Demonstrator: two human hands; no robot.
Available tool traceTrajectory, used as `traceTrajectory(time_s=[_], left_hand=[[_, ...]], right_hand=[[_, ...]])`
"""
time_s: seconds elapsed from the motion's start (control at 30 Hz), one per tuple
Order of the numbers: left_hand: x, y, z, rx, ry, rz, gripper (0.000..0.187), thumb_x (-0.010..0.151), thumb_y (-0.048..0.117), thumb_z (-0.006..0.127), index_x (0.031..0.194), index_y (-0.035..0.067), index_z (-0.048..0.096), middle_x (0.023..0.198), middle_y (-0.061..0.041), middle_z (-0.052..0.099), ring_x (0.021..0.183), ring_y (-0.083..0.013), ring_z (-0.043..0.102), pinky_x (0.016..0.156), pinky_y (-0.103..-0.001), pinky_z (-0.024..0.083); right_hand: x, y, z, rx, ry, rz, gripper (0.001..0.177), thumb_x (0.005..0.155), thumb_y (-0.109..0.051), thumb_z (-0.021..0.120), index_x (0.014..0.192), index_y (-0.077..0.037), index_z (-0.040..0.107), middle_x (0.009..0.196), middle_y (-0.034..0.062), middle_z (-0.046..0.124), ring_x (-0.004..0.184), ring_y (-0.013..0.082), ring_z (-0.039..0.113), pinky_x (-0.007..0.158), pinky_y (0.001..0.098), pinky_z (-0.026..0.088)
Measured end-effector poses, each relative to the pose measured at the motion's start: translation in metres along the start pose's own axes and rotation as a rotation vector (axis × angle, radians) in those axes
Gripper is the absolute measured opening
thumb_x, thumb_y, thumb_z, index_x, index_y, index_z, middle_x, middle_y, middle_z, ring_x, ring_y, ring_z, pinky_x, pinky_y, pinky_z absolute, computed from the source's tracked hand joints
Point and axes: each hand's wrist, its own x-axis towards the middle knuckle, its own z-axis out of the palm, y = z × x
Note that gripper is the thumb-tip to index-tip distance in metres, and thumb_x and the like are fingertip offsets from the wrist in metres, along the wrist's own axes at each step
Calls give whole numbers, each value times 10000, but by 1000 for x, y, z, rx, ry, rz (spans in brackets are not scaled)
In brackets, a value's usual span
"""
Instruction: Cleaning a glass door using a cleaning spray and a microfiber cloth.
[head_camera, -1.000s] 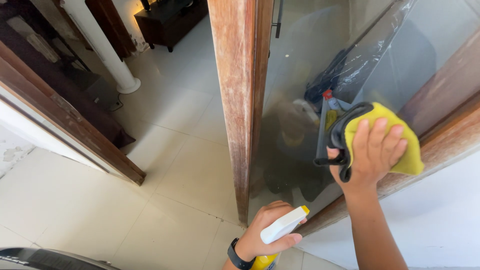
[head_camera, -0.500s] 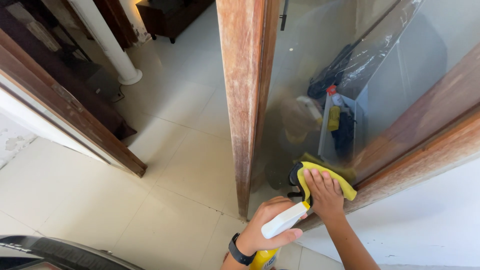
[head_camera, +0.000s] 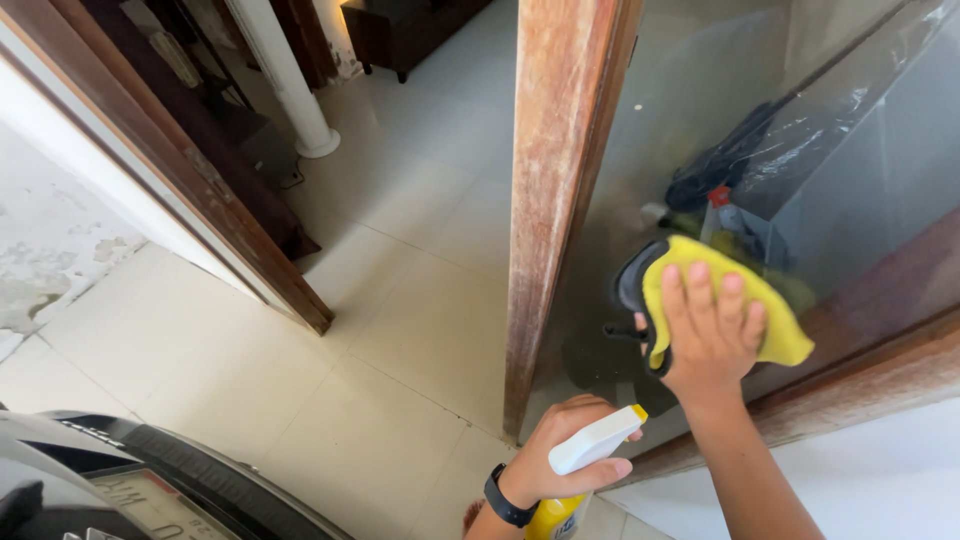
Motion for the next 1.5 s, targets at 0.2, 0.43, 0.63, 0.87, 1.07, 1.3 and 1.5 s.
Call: traceTrajectory(time_s=[0.2, 0.43, 0.63, 0.87, 1.07, 1.3, 1.5], left_hand=[[-5, 5, -4, -51, 9, 15, 341, 891, 235, 734, 1177, 59, 674, 1086, -102, 704, 1005, -307, 663, 918, -365, 519], [-18, 8, -5, 5, 27, -16, 327, 869, 253, 740, 1132, 65, 690, 1060, -100, 711, 986, -294, 651, 913, -367, 518], [-26, 14, -11, -3, 63, -58, 329, 873, 270, 740, 1127, 66, 695, 1041, -102, 702, 983, -292, 649, 908, -366, 519], [-36, 8, -20, 13, 105, -49, 339, 884, 291, 736, 1125, 57, 693, 1044, -108, 696, 989, -308, 651, 924, -371, 522], [-45, 19, -30, 20, 116, -33, 323, 897, 292, 722, 1112, 55, 679, 1054, -110, 694, 988, -317, 647, 927, -377, 520], [-50, 22, -28, 1, 132, -76, 334, 880, 290, 735, 1110, 52, 690, 994, -104, 682, 933, -297, 631, 880, -374, 513], [-46, 11, -30, 3, 128, -69, 323, 871, 283, 732, 1102, 59, 698, 990, -101, 689, 929, -292, 630, 869, -368, 510]], right_hand=[[-107, -42, 49, -57, -250, -216, 578, 937, -215, 521, 1510, -273, 567, 1570, -65, 530, 1503, 183, 360, 1209, 375, 178], [-29, -40, 11, 120, -335, -145, 687, 838, -156, 619, 1513, -269, 558, 1552, -64, 550, 1438, 157, 453, 1162, 366, 292], [69, -36, -27, 118, 8, -10, 551, 1034, -414, 604, 1502, -133, 676, 1587, 97, 569, 1516, 343, 401, 1243, 470, 137], [-54, -68, 37, 106, -340, -272, 719, 809, -126, 596, 1511, -260, 516, 1580, -67, 489, 1475, 137, 391, 1188, 366, 275], [-78, -74, 40, 406, -538, -284, 821, 729, -117, 632, 1526, -198, 452, 1592, -60, 458, 1455, 164, 435, 1151, 356, 325], [61, -51, -20, 156, -107, -98, 567, 938, -238, 652, 1503, -200, 636, 1563, 20, 578, 1495, 246, 426, 1248, 421, 169], [30, -53, 7, -40, 7, -91, 530, 993, -319, 617, 1501, -187, 684, 1587, 47, 587, 1535, 292, 389, 1286, 439, 84]])
